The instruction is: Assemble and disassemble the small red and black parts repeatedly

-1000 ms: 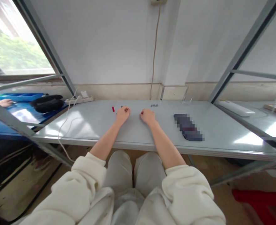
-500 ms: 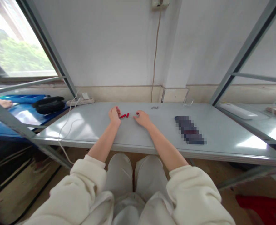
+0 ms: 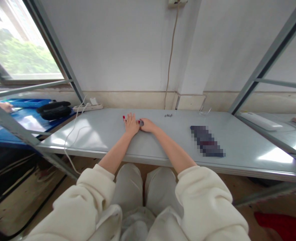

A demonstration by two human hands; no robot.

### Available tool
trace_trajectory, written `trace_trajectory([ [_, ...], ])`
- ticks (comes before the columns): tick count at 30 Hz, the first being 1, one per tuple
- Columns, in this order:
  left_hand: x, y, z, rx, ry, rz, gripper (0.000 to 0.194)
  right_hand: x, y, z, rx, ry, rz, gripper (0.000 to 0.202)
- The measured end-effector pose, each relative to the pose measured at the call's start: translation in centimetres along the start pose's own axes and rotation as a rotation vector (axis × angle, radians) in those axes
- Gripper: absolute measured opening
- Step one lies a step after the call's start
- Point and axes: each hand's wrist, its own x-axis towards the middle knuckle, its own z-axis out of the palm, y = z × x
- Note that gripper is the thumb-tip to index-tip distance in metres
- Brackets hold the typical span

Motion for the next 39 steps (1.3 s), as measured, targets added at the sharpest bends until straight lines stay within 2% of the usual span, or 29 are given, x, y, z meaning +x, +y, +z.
trace_trajectory([
  [5,0.2,-0.3,-0.1,0.107,-0.120,-0.063,0.056,0.9,0.3,0.4,0.028,-0.018,-0.018,0.055],
  [8,0.2,-0.2,-0.1,0.110,-0.177,-0.062,0.056,1.2,0.4,0.6,0.048,-0.014,-0.036,0.048],
  [12,0.1,-0.1,0.1,0.106,-0.166,-0.053,0.056,1.3,0.6,0.7,0.060,0.009,-0.091,0.034],
  [17,0.3,-0.1,0.2,0.075,-0.196,-0.083,0.057,1.5,0.7,0.7,0.068,0.004,-0.128,0.027],
  [23,0.3,0.3,-0.1,0.047,-0.196,-0.084,0.055,0.8,0.5,0.0,0.033,0.043,-0.069,0.031],
  [27,0.3,0.6,-0.6,-0.010,-0.114,-0.039,0.049,-0.1,0.7,-1.3,0.042,0.081,-0.026,0.037],
  [30,0.6,0.9,-0.6,-0.177,-0.010,0.052,0.040,-1.0,1.0,-2.2,0.052,0.158,-0.032,0.045],
  [32,0.9,1.1,-0.4,-0.369,-0.007,0.103,0.034,-1.8,1.2,-2.5,0.060,0.240,-0.065,0.048],
  [36,1.2,1.4,-0.3,-0.771,-0.204,0.074,0.023,-3.4,1.2,-2.5,0.057,0.411,-0.103,0.049],
  [39,0.9,1.6,-0.9,-0.965,-0.352,-0.002,0.022,-4.3,0.9,-2.3,0.025,0.481,-0.086,0.050],
])
